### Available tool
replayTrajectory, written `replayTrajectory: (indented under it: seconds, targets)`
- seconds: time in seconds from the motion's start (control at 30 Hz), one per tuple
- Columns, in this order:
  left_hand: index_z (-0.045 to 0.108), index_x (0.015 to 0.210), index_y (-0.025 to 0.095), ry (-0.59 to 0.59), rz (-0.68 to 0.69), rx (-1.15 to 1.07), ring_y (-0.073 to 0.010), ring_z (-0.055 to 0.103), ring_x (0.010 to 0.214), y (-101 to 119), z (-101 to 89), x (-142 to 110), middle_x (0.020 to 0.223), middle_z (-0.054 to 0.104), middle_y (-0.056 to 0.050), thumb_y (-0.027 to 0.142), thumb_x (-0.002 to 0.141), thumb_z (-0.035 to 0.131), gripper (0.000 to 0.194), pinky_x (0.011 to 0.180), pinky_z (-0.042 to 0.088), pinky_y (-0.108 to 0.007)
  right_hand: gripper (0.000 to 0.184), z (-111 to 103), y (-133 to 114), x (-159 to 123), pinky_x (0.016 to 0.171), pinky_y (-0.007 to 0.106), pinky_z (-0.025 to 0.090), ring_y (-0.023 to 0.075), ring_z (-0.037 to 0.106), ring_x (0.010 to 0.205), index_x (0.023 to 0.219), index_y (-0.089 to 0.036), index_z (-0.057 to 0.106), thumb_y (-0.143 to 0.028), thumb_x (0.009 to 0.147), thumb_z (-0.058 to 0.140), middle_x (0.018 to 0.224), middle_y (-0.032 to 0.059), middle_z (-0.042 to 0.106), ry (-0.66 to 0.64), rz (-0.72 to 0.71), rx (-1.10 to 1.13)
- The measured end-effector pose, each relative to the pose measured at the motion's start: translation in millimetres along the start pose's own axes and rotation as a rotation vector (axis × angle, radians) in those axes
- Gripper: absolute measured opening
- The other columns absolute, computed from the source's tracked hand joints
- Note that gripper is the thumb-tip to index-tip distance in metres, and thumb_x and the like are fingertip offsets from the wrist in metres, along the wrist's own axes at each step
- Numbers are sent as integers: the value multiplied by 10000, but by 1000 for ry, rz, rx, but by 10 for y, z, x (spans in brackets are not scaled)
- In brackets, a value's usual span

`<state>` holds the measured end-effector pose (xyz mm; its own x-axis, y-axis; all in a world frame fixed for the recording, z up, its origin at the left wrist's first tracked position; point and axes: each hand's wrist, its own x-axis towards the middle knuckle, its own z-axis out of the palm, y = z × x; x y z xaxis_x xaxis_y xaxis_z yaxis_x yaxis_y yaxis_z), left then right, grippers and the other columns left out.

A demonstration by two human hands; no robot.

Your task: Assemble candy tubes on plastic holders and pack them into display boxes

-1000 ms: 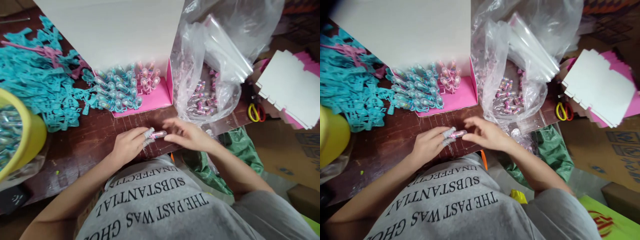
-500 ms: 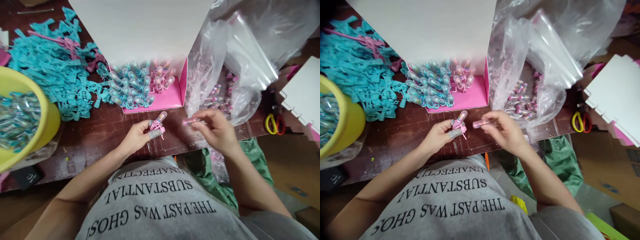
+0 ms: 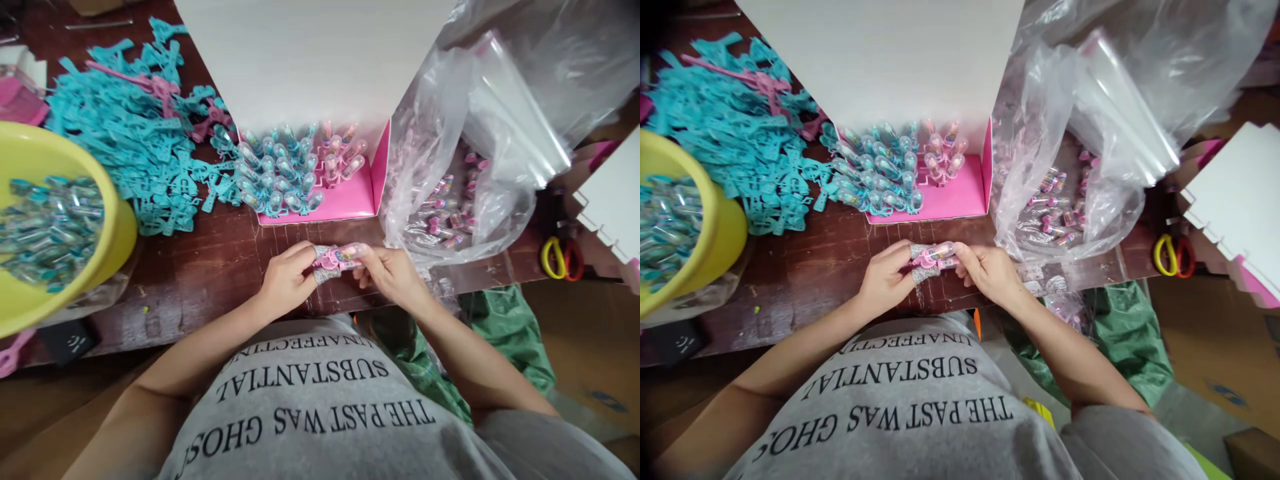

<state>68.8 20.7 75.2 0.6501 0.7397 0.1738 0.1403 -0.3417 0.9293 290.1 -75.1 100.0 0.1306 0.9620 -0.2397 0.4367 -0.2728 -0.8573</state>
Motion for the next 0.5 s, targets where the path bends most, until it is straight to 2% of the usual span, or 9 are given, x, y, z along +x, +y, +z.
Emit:
replayTrajectory:
  seconds: [0.07, 0.13, 0.2, 0.23, 0.3, 0.37, 0.4, 0.47, 0.5]
  targets:
    - [786, 995, 179, -19, -25, -16, -151, 663, 811, 5, -23, 19, 897, 753, -35, 329, 951, 770, 156, 753, 528, -257, 787, -37, -16, 0, 567, 296, 518, 155, 672, 522, 759, -184, 742, -781, 1064, 329, 583, 40, 692, -48, 30, 31]
    - [781, 982, 173, -41, -139, -105, -147, 663, 804, -11, -43, 38, 892, 760, -27, 371, 939, 783, 202, 763, 536, -256, 676, -108, -51, 4, 620, 303, 550, 164, 710, 626, 1057, -165, 793, -755, 1042, 464, 771, 63, 774, -50, -117, 8]
    - [781, 965, 171, -56, -240, -187, -149, 663, 814, -33, -57, 45, 896, 765, -24, 403, 919, 793, 237, 781, 543, -264, 541, -175, -88, 12, 673, 300, 569, 161, 729, 733, 1278, -183, 737, -642, 1003, 656, 1005, 84, 807, -27, -301, -35]
    - [783, 960, 172, -63, -272, -215, -151, 664, 825, -40, -62, 43, 906, 769, -25, 406, 907, 799, 241, 796, 544, -269, 474, -199, -102, 17, 682, 292, 565, 155, 727, 754, 1273, -196, 734, -575, 989, 712, 1049, 80, 806, -19, -361, -62]
    - [789, 954, 176, -91, -321, -259, -147, 659, 839, -38, -69, 30, 924, 768, -24, 390, 876, 817, 229, 814, 536, -272, 285, -235, -114, 24, 654, 270, 531, 136, 700, 705, 1034, -205, 770, -475, 1033, 679, 906, 37, 793, -14, -396, -116]
    - [789, 936, 175, -145, -413, -328, -116, 612, 753, -16, -74, 16, 852, 732, -11, 368, 847, 832, 217, 732, 503, -242, 362, -276, -111, 30, 630, 265, 509, 122, 661, 624, 864, -207, 740, -427, 1095, 570, 738, 2, 739, -16, -385, -131]
    - [783, 924, 170, -186, -493, -391, -93, 559, 671, 0, -77, 13, 786, 692, 2, 366, 840, 832, 219, 649, 460, -218, 357, -303, -108, 35, 639, 270, 521, 120, 658, 617, 900, -207, 746, -409, 1109, 537, 765, 6, 748, -16, -394, -122]
    - [761, 918, 159, -281, -692, -569, -51, 412, 526, 34, -78, 23, 684, 600, 28, 385, 831, 834, 253, 494, 308, -190, 256, -362, -111, 55, 701, 291, 576, 123, 701, 699, 1213, -220, 739, -358, 1098, 555, 1118, 71, 796, -13, -470, -93]
    - [747, 926, 153, -330, -782, -667, -36, 349, 484, 52, -73, 37, 665, 572, 36, 401, 829, 837, 281, 451, 230, -189, 354, -386, -120, 73, 742, 304, 602, 130, 731, 782, 1415, -246, 652, -328, 1075, 602, 1373, 119, 725, -28, -526, -91]
